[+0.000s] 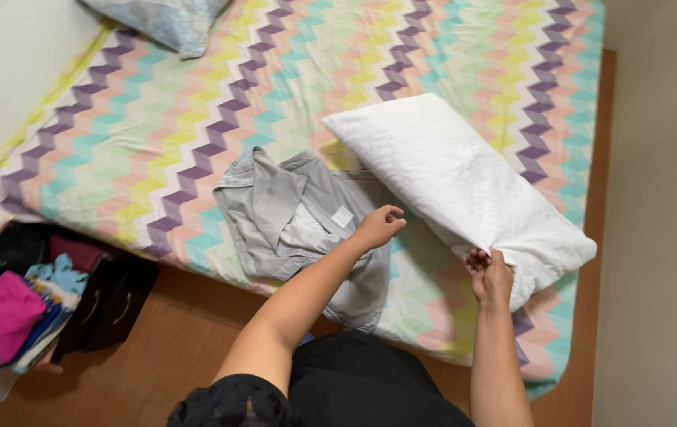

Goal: The recorder puts a pillow into a grey pillowcase and then places it into a patterned decorative pillowcase before arranging it on the bed.

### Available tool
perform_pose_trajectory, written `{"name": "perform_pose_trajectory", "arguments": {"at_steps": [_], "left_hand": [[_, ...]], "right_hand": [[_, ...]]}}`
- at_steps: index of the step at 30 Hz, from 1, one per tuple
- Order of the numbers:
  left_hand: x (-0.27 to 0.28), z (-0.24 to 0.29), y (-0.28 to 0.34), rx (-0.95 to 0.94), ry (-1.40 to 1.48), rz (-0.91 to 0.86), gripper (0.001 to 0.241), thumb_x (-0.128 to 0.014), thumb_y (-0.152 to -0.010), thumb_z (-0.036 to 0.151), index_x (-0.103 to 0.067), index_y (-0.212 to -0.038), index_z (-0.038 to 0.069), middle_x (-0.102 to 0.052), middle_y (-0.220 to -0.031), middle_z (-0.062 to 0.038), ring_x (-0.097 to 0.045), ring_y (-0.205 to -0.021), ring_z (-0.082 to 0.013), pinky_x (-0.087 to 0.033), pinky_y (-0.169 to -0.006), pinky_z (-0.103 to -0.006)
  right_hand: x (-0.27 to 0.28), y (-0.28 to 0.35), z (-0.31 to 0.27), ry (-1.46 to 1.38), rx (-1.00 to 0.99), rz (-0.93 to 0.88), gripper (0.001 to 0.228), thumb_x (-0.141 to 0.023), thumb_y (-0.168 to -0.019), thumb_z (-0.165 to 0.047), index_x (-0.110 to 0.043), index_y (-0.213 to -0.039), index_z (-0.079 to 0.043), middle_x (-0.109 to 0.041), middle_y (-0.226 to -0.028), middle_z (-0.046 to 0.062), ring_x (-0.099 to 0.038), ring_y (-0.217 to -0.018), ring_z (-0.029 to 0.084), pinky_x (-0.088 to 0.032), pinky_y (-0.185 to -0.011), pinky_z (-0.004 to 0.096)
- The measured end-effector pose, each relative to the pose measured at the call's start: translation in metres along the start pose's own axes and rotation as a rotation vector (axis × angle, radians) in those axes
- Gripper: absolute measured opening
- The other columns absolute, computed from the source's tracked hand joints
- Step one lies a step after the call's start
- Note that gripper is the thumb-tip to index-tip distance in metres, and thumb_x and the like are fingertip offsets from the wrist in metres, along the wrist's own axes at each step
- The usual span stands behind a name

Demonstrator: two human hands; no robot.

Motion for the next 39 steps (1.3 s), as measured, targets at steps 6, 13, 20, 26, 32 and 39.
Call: {"name": "perform_pose_trajectory", "arguments": {"at_steps": [6,13,20,26,32,39], "left_hand": [[-0.068,-0.065,-0.047,-0.004,-0.175,-0.03,0.043,-0.072,-0.086,0.035,-0.072,-0.119,0.008,-0.075,-0.102,-0.011,-0.071,-0.094,-0.0237,-0.055,-0.085,-0.0354],[-0.117,-0.078,-0.03,0.142,-0.083,-0.184,0.043,-0.072,-0.087,0.031,-0.07,-0.122,0.006,-0.073,-0.098,-0.01,-0.071,-0.081,-0.0212,-0.057,-0.074,-0.0353],[-0.057,-0.056,-0.004,0.12,0.116,-0.145,0.045,-0.071,-0.091,0.027,-0.064,-0.13,0.005,-0.07,-0.088,-0.005,-0.069,-0.073,-0.0135,-0.054,-0.066,-0.0298],[0.052,-0.039,0.034,0.186,0.229,0.075,0.043,-0.069,-0.093,0.026,-0.064,-0.13,0.005,-0.066,-0.088,-0.003,-0.068,-0.076,-0.0114,-0.05,-0.062,-0.0285],[0.099,-0.085,0.072,0.295,0.313,0.245,0.042,-0.069,-0.093,0.024,-0.064,-0.131,0.006,-0.067,-0.092,-0.002,-0.068,-0.079,-0.011,-0.052,-0.063,-0.0264],[0.101,-0.117,0.081,0.394,0.278,0.279,0.043,-0.069,-0.092,0.026,-0.063,-0.131,0.008,-0.069,-0.094,-0.003,-0.067,-0.075,-0.0106,-0.05,-0.061,-0.027]], "right_hand": [[0.173,0.011,0.051,0.08,-0.146,0.215,0.027,-0.061,-0.104,-0.032,-0.051,-0.086,-0.014,-0.065,-0.085,0.005,-0.069,-0.085,0.027,-0.057,-0.085,0.052],[0.093,0.053,0.05,0.194,-0.459,0.12,0.058,-0.055,-0.098,-0.06,-0.06,-0.117,-0.006,-0.069,-0.113,0.01,-0.066,-0.101,0.029,-0.056,-0.088,0.049],[-0.011,-0.046,0.048,0.318,-0.49,0.002,0.055,-0.058,-0.094,-0.062,-0.062,-0.117,-0.012,-0.066,-0.105,0.005,-0.065,-0.095,0.024,-0.056,-0.083,0.044],[-0.039,-0.136,0.066,0.022,-0.672,0.139,0.085,-0.05,-0.085,-0.088,-0.062,-0.107,-0.006,-0.065,-0.094,0.007,-0.065,-0.088,0.027,-0.056,-0.075,0.04],[-0.032,-0.186,0.088,-0.041,-0.72,0.307,0.082,-0.038,-0.093,-0.086,-0.063,-0.092,-0.007,-0.063,-0.079,0.007,-0.062,-0.074,0.023,-0.053,-0.069,0.036],[0.003,-0.246,0.121,-0.135,-0.748,0.358,0.032,-0.055,-0.099,-0.026,-0.046,-0.069,-0.021,-0.049,-0.061,-0.006,-0.052,-0.062,0.012,-0.051,-0.077,0.039]]}}
Point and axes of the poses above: each hand's wrist, its own y-axis away from the middle knuckle, its own x-axis out of the back of the hand, z = x × y, the point moved 4 cm from there along -y, towards the middle knuckle
